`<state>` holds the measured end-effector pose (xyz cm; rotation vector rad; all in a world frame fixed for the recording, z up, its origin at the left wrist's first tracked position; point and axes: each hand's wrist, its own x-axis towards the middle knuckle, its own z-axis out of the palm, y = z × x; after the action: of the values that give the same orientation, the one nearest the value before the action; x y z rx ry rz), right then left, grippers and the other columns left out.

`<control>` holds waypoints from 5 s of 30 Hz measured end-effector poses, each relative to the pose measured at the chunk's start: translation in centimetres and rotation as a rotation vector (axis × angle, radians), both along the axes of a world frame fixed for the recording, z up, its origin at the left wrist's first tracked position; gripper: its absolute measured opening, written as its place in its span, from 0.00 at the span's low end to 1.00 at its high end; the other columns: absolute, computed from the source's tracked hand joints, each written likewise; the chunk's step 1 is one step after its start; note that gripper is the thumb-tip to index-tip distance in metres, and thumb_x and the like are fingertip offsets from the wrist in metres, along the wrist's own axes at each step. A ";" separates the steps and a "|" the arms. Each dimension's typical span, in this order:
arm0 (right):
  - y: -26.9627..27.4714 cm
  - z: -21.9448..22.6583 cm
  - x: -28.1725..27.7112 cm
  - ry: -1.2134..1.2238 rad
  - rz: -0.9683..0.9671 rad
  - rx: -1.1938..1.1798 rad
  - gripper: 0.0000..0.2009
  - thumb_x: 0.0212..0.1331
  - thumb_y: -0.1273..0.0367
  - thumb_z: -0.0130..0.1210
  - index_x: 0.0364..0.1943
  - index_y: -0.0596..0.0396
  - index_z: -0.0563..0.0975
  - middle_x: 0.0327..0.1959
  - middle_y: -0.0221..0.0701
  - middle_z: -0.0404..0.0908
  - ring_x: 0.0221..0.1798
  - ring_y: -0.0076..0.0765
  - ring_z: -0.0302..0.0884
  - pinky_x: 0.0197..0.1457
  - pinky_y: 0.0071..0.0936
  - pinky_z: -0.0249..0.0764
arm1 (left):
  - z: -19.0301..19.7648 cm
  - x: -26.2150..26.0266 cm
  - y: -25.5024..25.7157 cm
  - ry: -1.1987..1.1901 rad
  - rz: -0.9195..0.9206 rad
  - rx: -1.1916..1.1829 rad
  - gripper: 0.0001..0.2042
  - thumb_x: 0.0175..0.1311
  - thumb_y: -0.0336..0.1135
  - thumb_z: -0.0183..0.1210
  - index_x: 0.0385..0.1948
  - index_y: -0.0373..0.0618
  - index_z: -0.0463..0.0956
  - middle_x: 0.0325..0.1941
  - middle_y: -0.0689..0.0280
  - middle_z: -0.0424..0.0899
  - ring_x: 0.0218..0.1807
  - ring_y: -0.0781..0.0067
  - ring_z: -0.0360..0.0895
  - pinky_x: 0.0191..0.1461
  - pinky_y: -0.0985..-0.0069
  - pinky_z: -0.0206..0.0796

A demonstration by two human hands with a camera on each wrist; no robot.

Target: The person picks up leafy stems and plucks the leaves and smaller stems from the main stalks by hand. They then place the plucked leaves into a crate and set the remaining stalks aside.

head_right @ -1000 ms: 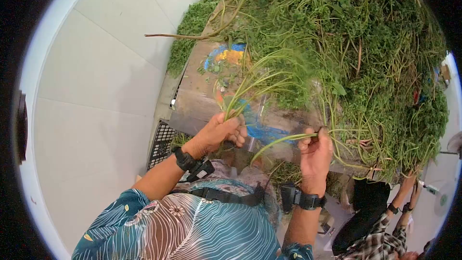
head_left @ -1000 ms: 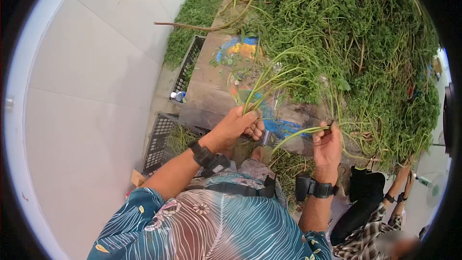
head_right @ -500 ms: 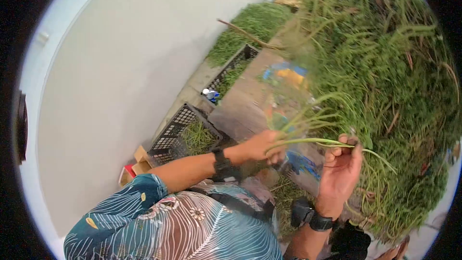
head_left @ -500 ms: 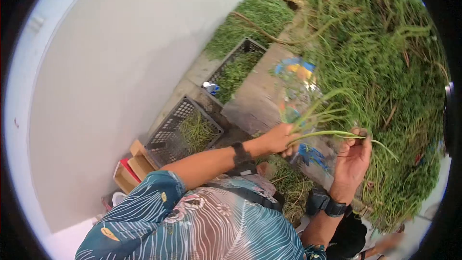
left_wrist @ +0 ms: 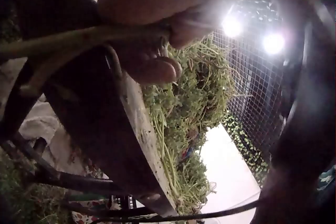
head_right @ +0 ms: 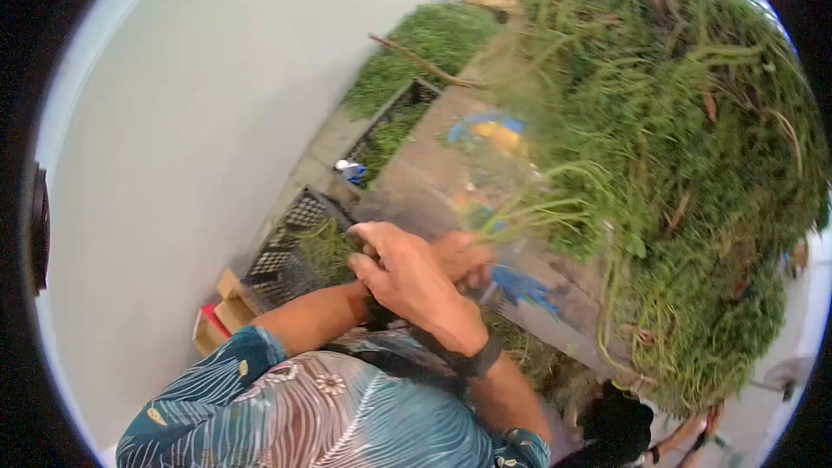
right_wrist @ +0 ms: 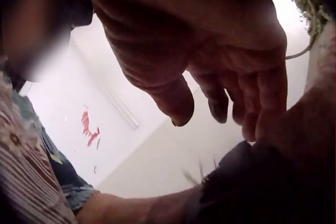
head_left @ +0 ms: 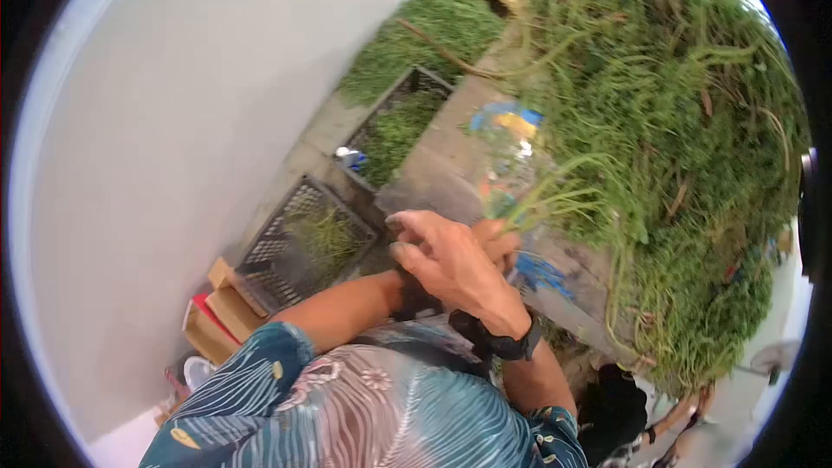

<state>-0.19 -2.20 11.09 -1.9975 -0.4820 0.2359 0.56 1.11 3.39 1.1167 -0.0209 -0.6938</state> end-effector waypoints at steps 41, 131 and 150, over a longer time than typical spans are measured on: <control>-12.0 -6.7 -8.6 0.530 -0.973 0.545 0.20 0.53 0.55 0.56 0.40 0.58 0.74 0.34 0.31 0.79 0.35 0.25 0.73 0.38 0.23 0.70 | 0.3 -0.2 -1.7 -0.392 -0.351 0.338 0.11 0.57 0.36 0.53 0.35 0.38 0.71 0.20 0.72 0.72 0.22 0.83 0.66 0.26 0.80 0.60; -21.6 -0.2 -6.1 0.512 -0.497 -0.240 0.13 0.51 0.64 0.51 0.35 0.60 0.74 0.24 0.30 0.74 0.28 0.27 0.68 0.33 0.25 0.67 | -0.5 0.4 -2.2 -0.651 -0.479 0.504 0.11 0.56 0.38 0.52 0.24 0.38 0.71 0.19 0.60 0.69 0.24 0.67 0.69 0.31 0.70 0.62; -20.0 -6.7 -5.3 -0.027 -0.973 -0.294 0.07 0.50 0.76 0.45 0.34 0.60 0.71 0.25 0.43 0.76 0.28 0.47 0.75 0.34 0.35 0.70 | -0.8 0.1 -2.6 -0.763 -0.443 0.535 0.10 0.55 0.38 0.52 0.27 0.39 0.72 0.22 0.55 0.73 0.26 0.57 0.72 0.32 0.68 0.64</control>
<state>-5.50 -22.18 4.39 -2.2846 0.5609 -0.3465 0.64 -1.45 2.56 1.8745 -0.7905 -0.6358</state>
